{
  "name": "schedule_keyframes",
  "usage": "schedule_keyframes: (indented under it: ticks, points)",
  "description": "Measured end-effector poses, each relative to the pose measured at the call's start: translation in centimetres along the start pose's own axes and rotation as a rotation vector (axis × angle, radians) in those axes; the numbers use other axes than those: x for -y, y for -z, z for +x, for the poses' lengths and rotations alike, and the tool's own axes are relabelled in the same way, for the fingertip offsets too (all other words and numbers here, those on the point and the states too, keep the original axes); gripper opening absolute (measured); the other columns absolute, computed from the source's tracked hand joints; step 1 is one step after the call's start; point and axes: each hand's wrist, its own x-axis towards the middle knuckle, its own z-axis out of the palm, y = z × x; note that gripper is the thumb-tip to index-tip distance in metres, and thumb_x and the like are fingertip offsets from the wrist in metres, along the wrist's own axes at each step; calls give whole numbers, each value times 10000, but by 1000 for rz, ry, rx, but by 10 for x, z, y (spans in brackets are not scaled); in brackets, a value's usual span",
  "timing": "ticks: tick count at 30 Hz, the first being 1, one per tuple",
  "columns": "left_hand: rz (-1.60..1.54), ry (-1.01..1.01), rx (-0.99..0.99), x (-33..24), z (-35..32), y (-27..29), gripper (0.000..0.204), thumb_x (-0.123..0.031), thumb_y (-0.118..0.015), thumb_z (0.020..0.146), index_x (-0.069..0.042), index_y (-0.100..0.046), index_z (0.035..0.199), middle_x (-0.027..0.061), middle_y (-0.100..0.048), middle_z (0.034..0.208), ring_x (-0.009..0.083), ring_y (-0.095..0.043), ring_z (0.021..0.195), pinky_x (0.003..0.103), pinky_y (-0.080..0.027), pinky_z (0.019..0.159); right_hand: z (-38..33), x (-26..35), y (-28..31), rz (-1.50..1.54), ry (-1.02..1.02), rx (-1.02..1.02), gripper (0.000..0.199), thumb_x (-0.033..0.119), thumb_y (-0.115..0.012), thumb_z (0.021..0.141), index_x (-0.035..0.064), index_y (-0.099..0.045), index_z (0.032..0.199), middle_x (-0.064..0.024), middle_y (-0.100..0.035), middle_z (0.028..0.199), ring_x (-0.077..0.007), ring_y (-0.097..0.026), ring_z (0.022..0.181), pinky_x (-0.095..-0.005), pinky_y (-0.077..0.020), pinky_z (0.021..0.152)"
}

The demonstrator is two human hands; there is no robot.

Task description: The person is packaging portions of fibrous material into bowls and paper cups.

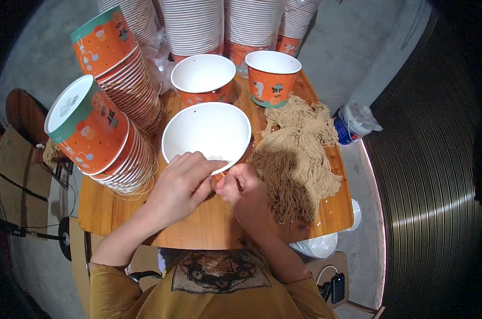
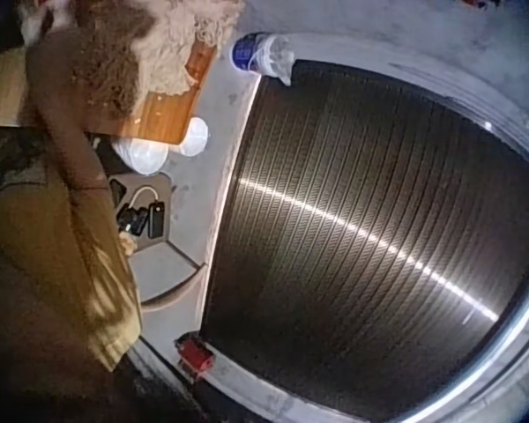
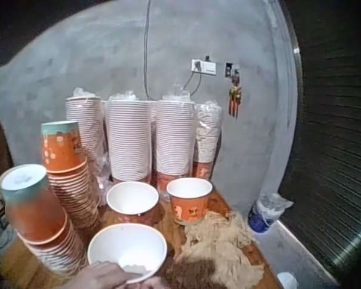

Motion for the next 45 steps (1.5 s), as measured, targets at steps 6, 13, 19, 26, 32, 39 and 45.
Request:
schedule_keyframes:
  ticks: [6,13,19,26,32,39,45]
  points:
    - [-18,16,28,-3,1,1,328,-55,-621,756,-44,-611,1083,100,-526,797,285,-532,780,389,-429,722,-1,3,0,50,-56,-15,76,55,-480,924,-4,-496,880,-68,-624,791,-97,-601,689,-230,-486,608]
    - [-49,-8,71,-3,6,1,318,-22,-571,766,-33,-598,1083,113,-530,810,292,-549,801,390,-432,742,-4,0,-1,54,-71,-40,96,87,-492,936,-7,-511,922,-71,-629,816,-109,-620,739,-234,-495,632]
    - [-231,27,239,13,21,3,261,-22,-528,820,-28,-587,1074,144,-562,842,311,-579,807,393,-458,714,-6,1,1,49,-105,-76,115,102,-496,943,-9,-524,957,-71,-638,817,-121,-631,731,-233,-486,597]
    - [-356,215,603,22,54,5,108,-110,-516,917,-23,-558,965,140,-606,831,268,-575,722,358,-458,683,-6,-7,3,40,-65,-80,115,108,-501,943,-1,-533,960,-66,-636,785,-106,-615,668,-220,-467,568]
    - [-191,60,438,19,50,-6,70,-95,-504,910,-26,-508,913,140,-555,824,308,-561,792,387,-445,694,-5,-4,11,-7,101,-146,100,104,-522,930,15,-535,973,-7,-573,692,-74,-541,605,-205,-429,571]
    - [-238,-49,162,9,49,-3,52,-80,-492,918,-30,-485,931,135,-507,839,301,-552,812,364,-449,682,13,28,25,-126,-36,-83,111,139,-593,883,34,-605,919,61,-471,680,-17,-430,655,-185,-364,607]
    - [-693,477,359,5,40,6,106,-100,-523,933,-34,-483,1006,42,-537,870,109,-553,779,258,-462,670,28,17,35,165,-189,122,164,204,-589,881,41,-597,898,-6,-608,803,-74,-549,761,-232,-439,707]
